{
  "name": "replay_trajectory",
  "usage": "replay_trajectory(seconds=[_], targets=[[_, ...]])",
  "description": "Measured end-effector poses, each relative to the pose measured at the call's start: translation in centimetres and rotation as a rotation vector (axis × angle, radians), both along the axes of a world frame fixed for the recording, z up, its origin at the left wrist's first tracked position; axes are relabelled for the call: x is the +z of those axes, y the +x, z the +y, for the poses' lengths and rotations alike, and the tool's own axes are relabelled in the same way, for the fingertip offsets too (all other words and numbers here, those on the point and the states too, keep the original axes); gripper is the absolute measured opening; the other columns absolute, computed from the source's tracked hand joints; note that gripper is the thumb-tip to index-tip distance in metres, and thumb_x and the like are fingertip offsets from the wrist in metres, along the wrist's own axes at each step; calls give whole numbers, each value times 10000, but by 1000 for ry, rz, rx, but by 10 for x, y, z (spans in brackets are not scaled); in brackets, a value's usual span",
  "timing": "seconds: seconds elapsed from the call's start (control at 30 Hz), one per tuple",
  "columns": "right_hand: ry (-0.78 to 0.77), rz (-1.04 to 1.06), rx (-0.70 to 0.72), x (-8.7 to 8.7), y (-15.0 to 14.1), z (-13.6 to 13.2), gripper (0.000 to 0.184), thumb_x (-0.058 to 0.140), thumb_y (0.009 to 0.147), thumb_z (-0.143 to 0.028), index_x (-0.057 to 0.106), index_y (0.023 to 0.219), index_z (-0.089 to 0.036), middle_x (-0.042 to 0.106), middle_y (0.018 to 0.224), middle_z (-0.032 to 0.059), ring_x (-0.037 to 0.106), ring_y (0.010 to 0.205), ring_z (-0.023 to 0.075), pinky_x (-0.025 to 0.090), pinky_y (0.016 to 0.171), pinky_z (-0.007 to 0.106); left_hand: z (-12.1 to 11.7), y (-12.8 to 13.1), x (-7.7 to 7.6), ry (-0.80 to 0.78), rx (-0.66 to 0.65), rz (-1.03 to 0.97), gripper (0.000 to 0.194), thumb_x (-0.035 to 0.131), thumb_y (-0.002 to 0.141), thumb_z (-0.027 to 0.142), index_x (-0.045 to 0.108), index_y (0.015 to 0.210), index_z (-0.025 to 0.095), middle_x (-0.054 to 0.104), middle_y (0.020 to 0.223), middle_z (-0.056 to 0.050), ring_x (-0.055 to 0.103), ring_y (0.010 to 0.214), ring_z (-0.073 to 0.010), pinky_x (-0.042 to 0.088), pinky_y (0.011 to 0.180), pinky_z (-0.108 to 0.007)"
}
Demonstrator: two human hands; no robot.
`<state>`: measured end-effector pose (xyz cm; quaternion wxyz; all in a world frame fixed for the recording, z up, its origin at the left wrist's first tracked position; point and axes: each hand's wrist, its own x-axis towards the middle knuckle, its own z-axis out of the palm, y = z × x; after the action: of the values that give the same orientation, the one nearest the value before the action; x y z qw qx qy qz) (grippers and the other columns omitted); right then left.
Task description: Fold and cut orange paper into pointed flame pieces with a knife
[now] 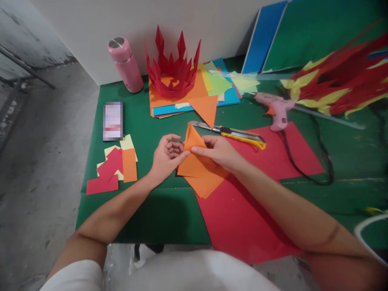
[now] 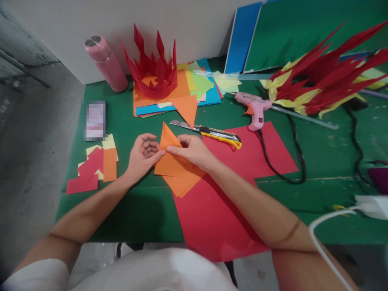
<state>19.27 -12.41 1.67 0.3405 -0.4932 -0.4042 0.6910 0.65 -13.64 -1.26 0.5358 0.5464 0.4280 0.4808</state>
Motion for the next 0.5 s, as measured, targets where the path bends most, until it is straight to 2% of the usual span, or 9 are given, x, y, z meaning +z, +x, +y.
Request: replay_trajectory(seconds=[0.33,0.5], targets=[[22,-22,-9,-4,1,0,478,941,505,-520,630,681,-201,690,717,0,618,620,141,483,535,253,-2,0,1,14,25,11,477,834,752,421,511,1034,211,658,828,14,685,753,-101,565,664,-205],[33,5,39,0,3,1,475,900,561,-590,730,792,-212,731,811,23,676,757,183,543,664,287,-4,1,1,41,3,28,436,821,767,440,509,963,206,675,845,1,691,758,-102,575,667,-207]])
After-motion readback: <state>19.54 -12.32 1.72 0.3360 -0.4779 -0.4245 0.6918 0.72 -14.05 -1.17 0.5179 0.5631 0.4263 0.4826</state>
